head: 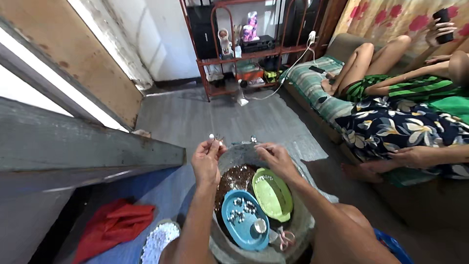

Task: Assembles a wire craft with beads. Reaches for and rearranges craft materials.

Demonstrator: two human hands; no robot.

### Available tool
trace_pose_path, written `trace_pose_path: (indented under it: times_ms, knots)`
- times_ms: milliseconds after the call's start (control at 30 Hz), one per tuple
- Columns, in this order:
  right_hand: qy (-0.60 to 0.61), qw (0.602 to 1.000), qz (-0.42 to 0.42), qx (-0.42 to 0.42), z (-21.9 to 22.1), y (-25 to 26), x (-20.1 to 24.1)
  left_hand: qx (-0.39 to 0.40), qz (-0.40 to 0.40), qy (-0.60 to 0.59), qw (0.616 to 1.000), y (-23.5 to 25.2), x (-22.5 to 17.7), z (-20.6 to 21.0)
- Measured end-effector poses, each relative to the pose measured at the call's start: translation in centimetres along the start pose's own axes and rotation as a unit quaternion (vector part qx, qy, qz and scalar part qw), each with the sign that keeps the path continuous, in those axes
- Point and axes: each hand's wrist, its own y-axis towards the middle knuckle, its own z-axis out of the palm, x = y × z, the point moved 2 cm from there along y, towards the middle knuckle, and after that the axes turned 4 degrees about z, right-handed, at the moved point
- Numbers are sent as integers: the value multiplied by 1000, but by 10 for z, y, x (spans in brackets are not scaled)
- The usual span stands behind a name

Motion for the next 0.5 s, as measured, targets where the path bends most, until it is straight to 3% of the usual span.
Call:
trace_pose_path:
  times_ms: [100,233,367,500]
  knots:
    - [-76,994,46,67,-9,7,-17,27,-19,18,999,0,2,-8]
    - [-169,972,127,99,-3,23,-86,60,-29,27,997,-1,0,-12]
    - [-301,906,264,135,17,7,-188,74,-41,-19,996,-1,-4,-12]
    - [-385,811,380,223,35,-55,-280,76,-51,-47,995,-1,-7,-11]
